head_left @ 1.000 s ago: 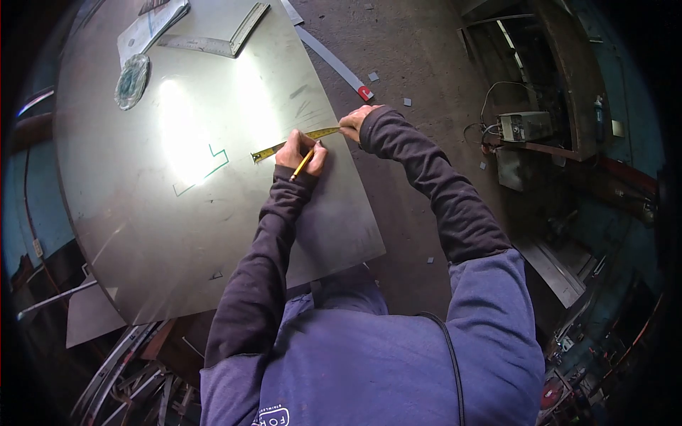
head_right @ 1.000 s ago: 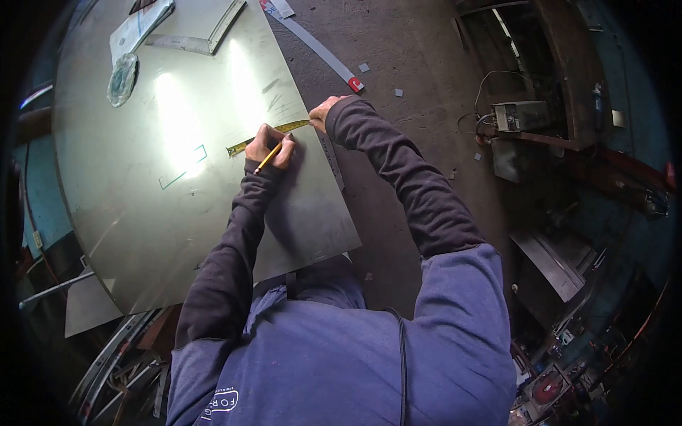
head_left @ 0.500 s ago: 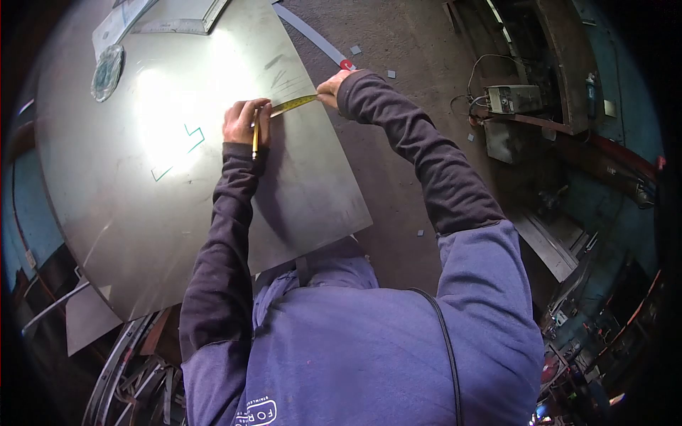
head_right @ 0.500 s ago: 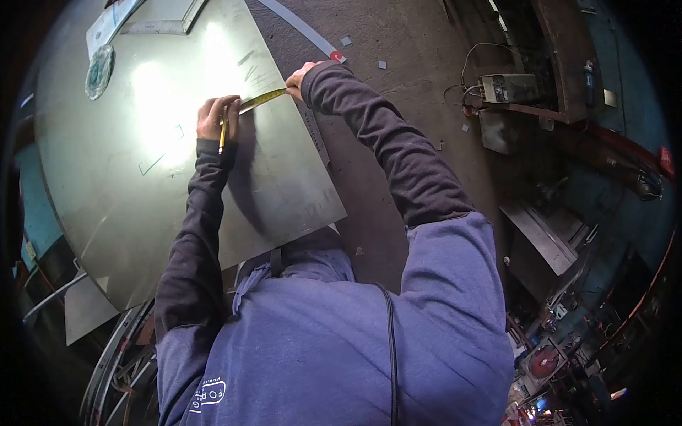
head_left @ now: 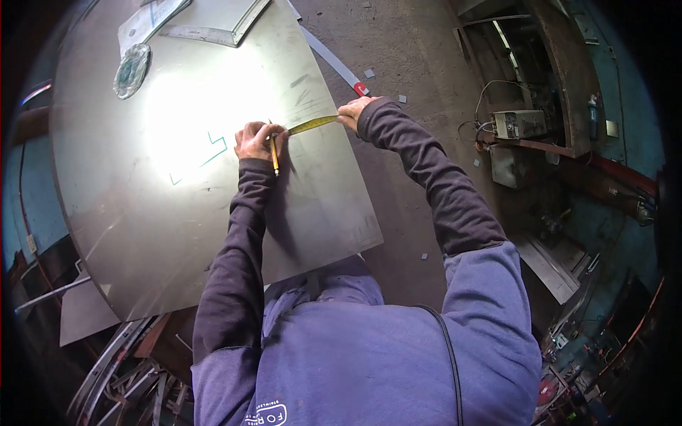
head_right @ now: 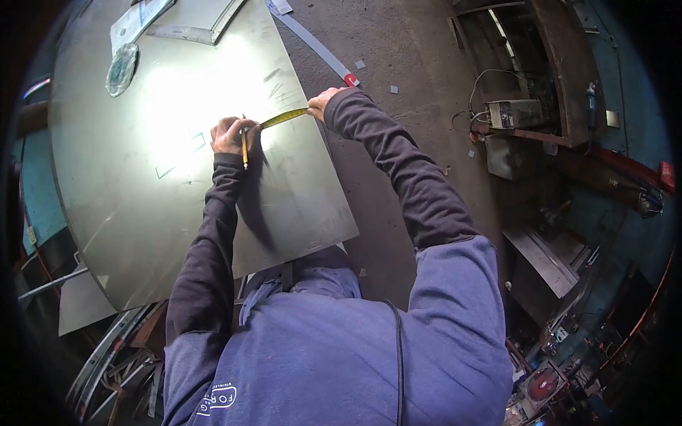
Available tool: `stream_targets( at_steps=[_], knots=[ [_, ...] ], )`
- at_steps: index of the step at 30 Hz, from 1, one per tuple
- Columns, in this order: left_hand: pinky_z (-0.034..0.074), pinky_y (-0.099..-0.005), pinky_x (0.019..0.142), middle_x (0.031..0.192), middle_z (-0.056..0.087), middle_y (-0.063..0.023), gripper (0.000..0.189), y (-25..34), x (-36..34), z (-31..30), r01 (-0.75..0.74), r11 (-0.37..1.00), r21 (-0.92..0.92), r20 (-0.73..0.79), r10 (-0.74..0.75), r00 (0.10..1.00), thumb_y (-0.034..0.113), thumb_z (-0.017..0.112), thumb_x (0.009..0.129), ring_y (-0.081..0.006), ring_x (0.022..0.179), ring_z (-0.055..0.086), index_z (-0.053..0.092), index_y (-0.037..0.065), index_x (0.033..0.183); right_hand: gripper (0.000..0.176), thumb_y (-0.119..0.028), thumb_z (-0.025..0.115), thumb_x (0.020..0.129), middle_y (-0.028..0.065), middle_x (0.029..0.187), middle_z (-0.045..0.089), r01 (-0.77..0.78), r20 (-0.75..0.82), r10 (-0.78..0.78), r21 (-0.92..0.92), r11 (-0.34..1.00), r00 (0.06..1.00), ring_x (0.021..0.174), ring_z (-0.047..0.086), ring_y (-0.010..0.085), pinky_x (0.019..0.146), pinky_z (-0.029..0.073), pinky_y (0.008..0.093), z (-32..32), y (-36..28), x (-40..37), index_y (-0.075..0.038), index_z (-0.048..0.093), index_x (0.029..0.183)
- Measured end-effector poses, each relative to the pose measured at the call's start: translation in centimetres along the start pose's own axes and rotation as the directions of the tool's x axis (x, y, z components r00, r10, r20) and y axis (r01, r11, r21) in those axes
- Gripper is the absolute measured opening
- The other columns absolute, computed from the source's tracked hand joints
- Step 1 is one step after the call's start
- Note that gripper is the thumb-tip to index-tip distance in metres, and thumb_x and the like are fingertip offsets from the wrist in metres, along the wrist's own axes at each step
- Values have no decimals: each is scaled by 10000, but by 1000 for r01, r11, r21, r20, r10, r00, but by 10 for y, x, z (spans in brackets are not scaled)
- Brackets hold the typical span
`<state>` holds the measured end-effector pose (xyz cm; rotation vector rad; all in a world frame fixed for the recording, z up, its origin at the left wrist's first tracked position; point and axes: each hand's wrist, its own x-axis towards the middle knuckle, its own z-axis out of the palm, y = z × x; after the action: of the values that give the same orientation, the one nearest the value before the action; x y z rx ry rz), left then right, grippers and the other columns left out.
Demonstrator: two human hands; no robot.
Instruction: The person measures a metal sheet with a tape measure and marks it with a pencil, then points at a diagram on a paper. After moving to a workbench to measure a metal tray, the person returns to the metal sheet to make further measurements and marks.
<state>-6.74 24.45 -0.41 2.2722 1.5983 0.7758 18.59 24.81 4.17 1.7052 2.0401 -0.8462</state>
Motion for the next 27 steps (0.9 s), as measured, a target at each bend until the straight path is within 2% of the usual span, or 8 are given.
stream_targets(
  at_steps=[8,19,27],
  knots=[
    [413,-353,743,830,573,-17,173,-17,-2,4,-75,997,-31,-61,73,995,247,798,629,-225,834,503,688,197,753,428,-456,347,944,44,1126,599,-15,18,15,-12,1000,1000,1035,582,243,912,455,424,-3,-1,-1,-166,568,1167],
    [410,-355,757,839,573,-28,154,-14,-1,-2,-51,997,-49,-21,50,999,219,788,644,-234,843,500,691,198,762,418,-436,369,940,69,1096,628,-20,12,20,9,1000,1000,1000,599,250,902,465,402,-5,-2,-3,-156,591,1157],
    [416,-360,758,845,569,-30,150,-14,-1,-6,-82,996,-44,7,83,997,214,783,648,-238,848,498,690,196,765,409,-413,372,942,76,1084,639,-54,77,54,-1,999,996,1011,598,259,911,462,404,-4,-4,2,-151,604,1153]
  ],
)
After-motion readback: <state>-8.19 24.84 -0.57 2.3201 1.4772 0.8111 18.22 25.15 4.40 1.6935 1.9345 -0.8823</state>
